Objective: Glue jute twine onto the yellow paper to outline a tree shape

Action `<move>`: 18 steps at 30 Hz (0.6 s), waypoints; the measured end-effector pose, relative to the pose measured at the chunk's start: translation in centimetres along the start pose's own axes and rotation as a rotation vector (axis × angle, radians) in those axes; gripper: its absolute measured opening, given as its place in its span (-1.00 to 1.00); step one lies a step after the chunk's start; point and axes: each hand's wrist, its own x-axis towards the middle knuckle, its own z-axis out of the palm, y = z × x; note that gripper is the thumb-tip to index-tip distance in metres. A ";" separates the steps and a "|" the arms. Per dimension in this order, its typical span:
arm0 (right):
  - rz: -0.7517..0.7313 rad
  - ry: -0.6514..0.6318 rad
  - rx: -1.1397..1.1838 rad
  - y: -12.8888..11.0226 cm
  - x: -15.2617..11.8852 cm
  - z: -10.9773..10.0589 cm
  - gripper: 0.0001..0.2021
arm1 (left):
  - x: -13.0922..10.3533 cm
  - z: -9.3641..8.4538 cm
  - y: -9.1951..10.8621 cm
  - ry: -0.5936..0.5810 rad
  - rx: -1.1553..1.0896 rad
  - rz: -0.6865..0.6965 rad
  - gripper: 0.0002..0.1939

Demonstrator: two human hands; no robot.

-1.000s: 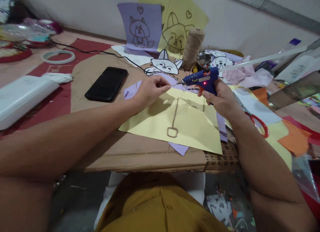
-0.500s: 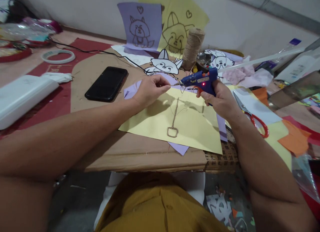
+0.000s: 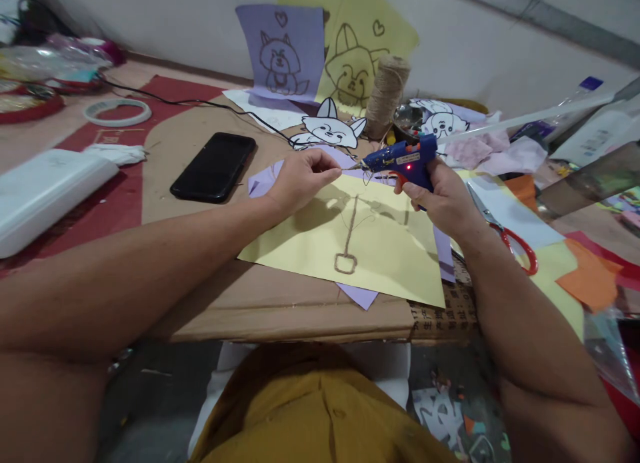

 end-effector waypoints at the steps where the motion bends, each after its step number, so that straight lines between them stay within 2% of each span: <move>1: -0.011 0.006 -0.011 0.0 0.0 0.0 -0.76 | 0.0 0.0 0.0 -0.001 -0.002 -0.001 -0.87; 7: -0.040 0.028 -0.049 0.2 0.1 -0.3 -0.78 | 0.0 0.0 -0.1 -0.001 -0.003 -0.001 -0.87; 13: -0.033 -0.005 -0.051 0.1 0.0 0.0 -0.79 | 0.0 0.0 0.0 -0.018 -0.030 0.000 -0.88; 18: -0.044 0.037 -0.091 0.1 0.1 -0.2 -0.74 | 0.0 0.0 0.0 -0.019 -0.039 -0.001 -0.87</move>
